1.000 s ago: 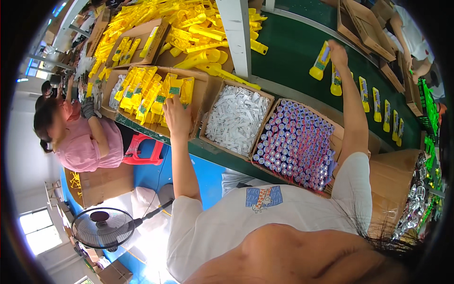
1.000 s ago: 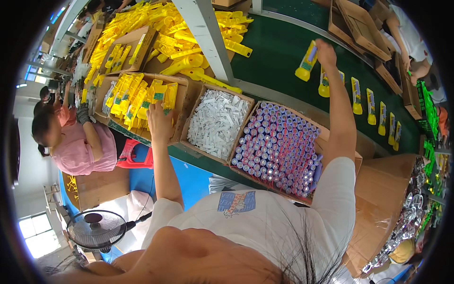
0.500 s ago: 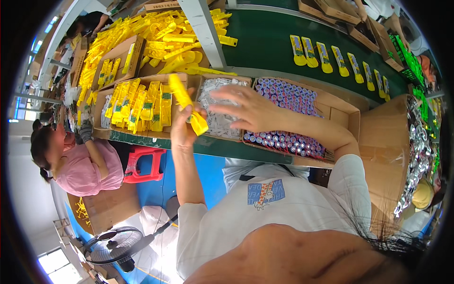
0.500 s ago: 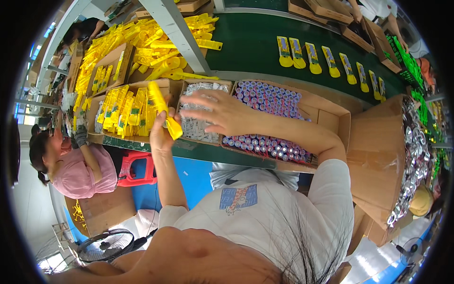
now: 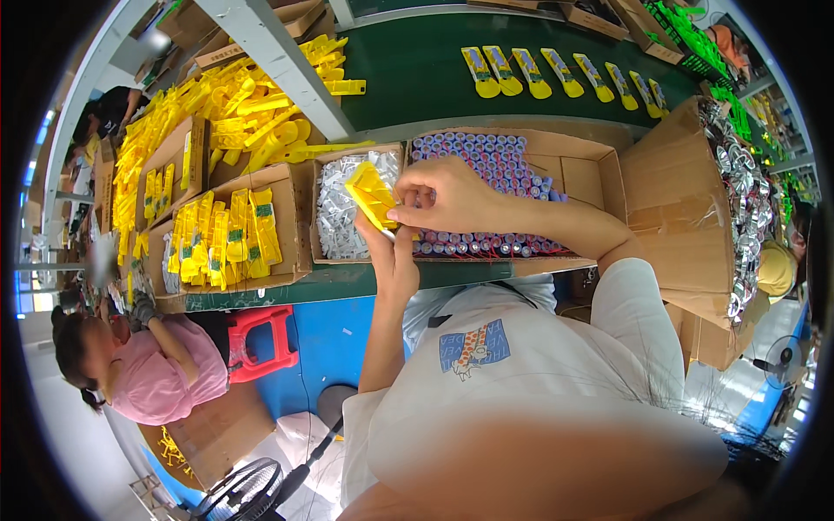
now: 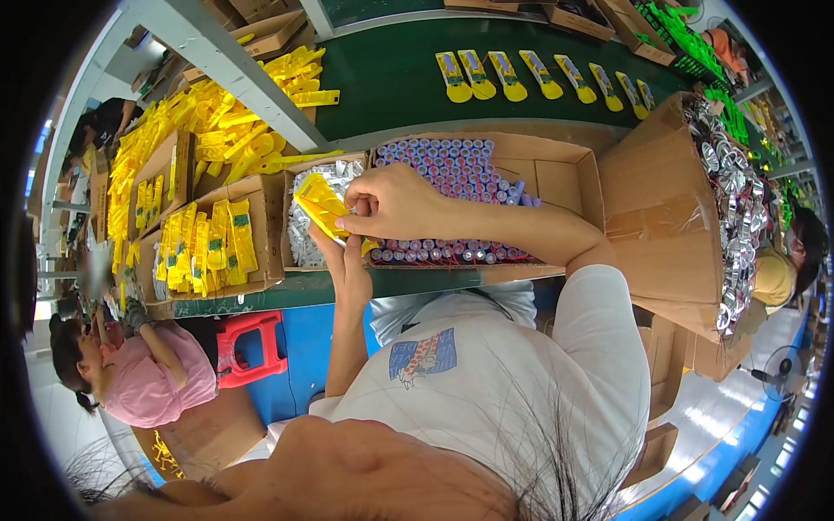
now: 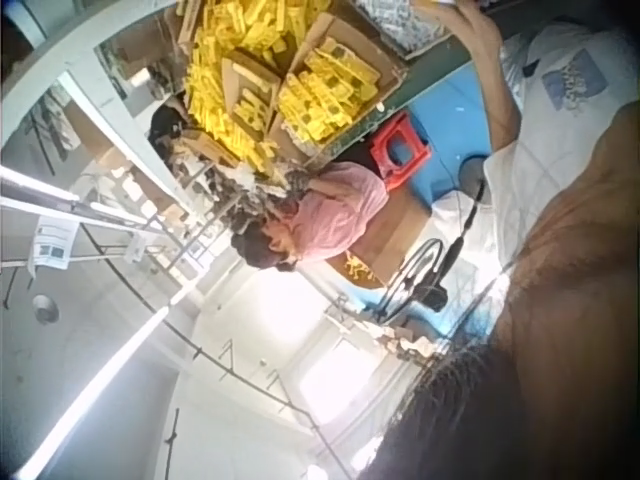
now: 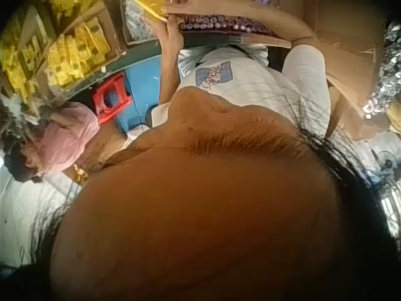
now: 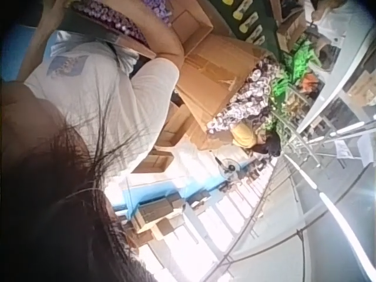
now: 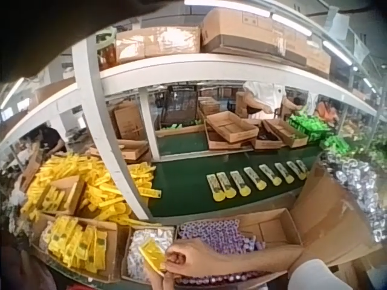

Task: Assembling handheld yellow flashlights by inserting components into the plastic housing on a factory line.

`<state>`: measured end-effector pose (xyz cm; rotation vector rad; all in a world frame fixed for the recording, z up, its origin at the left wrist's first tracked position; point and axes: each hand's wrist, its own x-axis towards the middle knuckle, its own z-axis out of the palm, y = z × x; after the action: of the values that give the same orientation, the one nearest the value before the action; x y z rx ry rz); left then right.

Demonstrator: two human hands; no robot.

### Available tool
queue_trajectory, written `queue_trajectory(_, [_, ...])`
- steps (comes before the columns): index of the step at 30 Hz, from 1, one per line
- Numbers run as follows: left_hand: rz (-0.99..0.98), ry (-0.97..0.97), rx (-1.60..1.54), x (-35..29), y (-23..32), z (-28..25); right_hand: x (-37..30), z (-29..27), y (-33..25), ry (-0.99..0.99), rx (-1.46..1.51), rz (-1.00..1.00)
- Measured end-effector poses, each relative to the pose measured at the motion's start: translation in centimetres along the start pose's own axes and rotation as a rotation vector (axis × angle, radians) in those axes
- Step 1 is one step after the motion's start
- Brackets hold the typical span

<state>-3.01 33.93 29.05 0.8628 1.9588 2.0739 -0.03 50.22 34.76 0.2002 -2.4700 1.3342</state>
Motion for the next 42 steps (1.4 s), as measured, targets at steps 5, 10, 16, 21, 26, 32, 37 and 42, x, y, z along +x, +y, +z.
queue_trajectory(5, [0.045,-0.004,0.055,0.1,-0.1,0.5,-0.8,0.8,0.6,0.089,-0.017,-0.023])
queue_trajectory(10, [-0.142,-0.028,-0.121,0.5,-1.8,0.6,-2.5,1.8,1.0,0.29,-0.374,-0.347])
queue_trajectory(16, [-0.396,-0.121,-0.421,-0.5,-0.6,0.6,-5.9,-1.3,2.0,0.025,-0.209,-0.296])
queue_trajectory(21, [-0.348,-0.264,-0.489,-1.0,0.5,1.6,-12.5,-10.8,11.4,0.344,-0.757,0.52])
queue_trajectory(26, [-0.385,-0.321,-0.51,-2.1,1.0,2.8,-14.2,-10.3,11.0,0.099,0.182,0.622])
queue_trajectory(32, [-0.536,-0.394,-0.547,-3.0,1.2,3.8,-13.5,-8.0,6.7,0.362,-0.275,0.417])
queue_trajectory(37, [-0.54,-0.4,-0.515,-2.9,1.3,4.1,-12.0,-8.8,6.0,0.385,-0.779,0.266])
queue_trajectory(42, [-0.54,-0.389,-0.552,-2.9,1.1,4.4,-13.5,-8.7,11.7,0.247,-0.422,0.683])
